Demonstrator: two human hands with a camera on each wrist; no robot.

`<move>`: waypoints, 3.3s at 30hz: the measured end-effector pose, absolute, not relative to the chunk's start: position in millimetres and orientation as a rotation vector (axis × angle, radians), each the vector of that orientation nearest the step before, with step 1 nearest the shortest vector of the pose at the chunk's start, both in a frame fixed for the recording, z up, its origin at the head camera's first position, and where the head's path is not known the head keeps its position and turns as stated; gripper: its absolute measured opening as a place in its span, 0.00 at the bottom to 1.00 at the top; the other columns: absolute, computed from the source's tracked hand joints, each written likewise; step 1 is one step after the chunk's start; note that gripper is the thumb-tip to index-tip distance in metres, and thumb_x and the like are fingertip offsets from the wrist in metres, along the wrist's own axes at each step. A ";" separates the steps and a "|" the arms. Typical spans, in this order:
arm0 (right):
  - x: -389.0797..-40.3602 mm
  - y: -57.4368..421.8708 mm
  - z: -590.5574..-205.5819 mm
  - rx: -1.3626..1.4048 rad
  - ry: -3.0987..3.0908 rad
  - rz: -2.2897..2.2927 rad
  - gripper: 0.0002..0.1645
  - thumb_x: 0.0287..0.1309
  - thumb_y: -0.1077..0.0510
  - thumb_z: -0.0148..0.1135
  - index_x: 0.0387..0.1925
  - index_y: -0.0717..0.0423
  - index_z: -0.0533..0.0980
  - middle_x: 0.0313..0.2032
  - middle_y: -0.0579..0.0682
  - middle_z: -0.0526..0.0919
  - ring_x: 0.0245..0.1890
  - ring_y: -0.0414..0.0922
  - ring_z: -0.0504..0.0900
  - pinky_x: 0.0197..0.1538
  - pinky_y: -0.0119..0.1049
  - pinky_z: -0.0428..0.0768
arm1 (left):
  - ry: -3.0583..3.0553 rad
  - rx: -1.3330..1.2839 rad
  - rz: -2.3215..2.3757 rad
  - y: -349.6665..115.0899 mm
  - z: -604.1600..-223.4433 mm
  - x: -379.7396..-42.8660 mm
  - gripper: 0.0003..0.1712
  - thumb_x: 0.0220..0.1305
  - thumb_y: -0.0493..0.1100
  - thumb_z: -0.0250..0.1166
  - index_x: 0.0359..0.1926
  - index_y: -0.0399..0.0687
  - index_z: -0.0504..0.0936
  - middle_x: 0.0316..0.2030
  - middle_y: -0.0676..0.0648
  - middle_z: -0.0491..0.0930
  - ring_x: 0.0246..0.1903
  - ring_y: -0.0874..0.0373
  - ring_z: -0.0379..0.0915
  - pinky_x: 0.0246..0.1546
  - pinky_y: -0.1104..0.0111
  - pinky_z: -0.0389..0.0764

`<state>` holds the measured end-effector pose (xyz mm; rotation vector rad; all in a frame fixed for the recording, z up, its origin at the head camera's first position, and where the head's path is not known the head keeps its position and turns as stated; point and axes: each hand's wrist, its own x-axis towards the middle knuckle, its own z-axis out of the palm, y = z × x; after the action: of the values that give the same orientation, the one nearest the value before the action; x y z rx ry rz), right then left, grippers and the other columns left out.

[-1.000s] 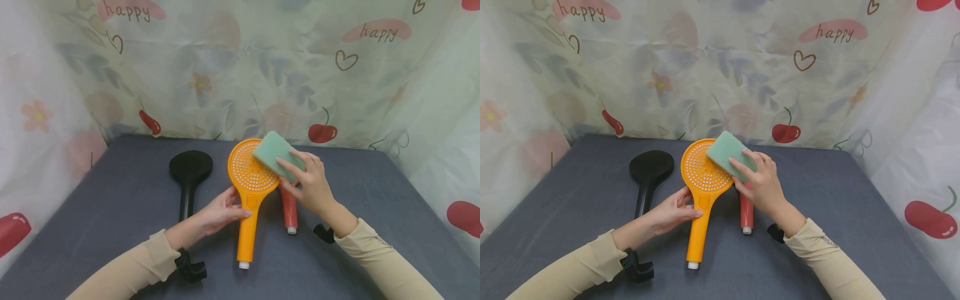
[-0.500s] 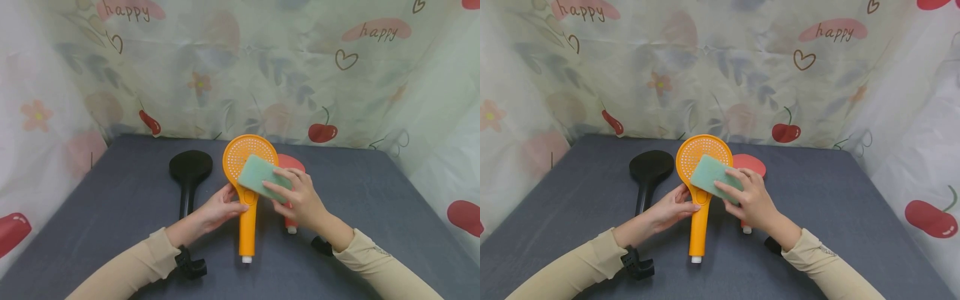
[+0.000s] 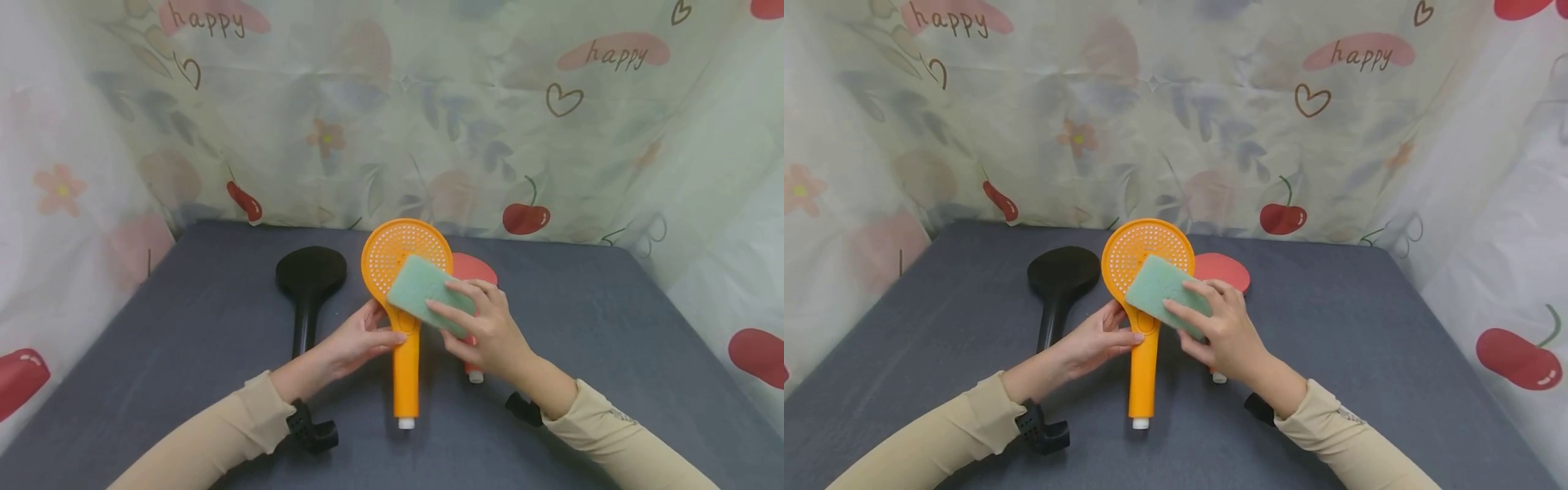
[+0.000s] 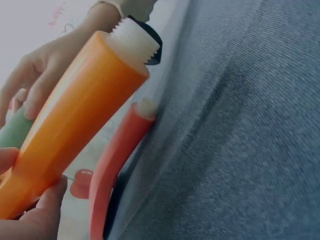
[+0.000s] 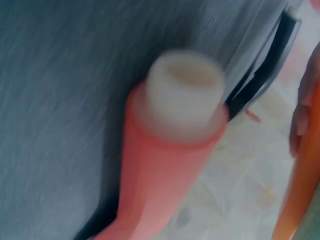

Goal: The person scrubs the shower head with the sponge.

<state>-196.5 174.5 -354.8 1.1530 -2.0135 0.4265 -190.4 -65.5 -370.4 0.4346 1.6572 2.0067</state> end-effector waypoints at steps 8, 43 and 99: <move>-195.6 174.9 -355.5 1.185 -2.025 0.447 0.22 0.63 0.46 0.44 0.47 0.49 0.79 0.52 0.61 0.73 0.50 0.56 0.68 0.48 0.53 0.66 | 1.501 0.401 2.092 -67.0 -370.6 -191.6 0.32 0.69 0.43 0.48 0.70 0.50 0.46 0.67 0.43 0.57 0.48 0.58 0.74 0.52 0.64 0.78; -187.5 176.0 -359.6 1.436 -2.020 0.372 0.19 0.59 0.49 0.44 0.44 0.42 0.80 0.52 0.55 0.74 0.50 0.55 0.68 0.50 0.49 0.69 | 1.908 -0.050 2.182 -61.7 -357.4 -196.5 0.26 0.71 0.53 0.48 0.60 0.41 0.70 0.56 0.40 0.74 0.52 0.52 0.76 0.54 0.60 0.78; -165.4 171.0 -365.7 1.720 -2.165 0.432 0.26 0.42 0.55 0.68 0.49 0.36 0.77 0.56 0.54 0.71 0.55 0.47 0.68 0.53 0.43 0.73 | 1.870 -0.229 2.283 -64.5 -358.7 -205.1 0.26 0.71 0.50 0.50 0.61 0.38 0.68 0.57 0.37 0.74 0.51 0.49 0.76 0.54 0.58 0.76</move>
<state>-165.4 171.0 -365.7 1.7197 -2.1647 0.4315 -205.1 -64.5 -358.7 -0.2294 1.8700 2.2827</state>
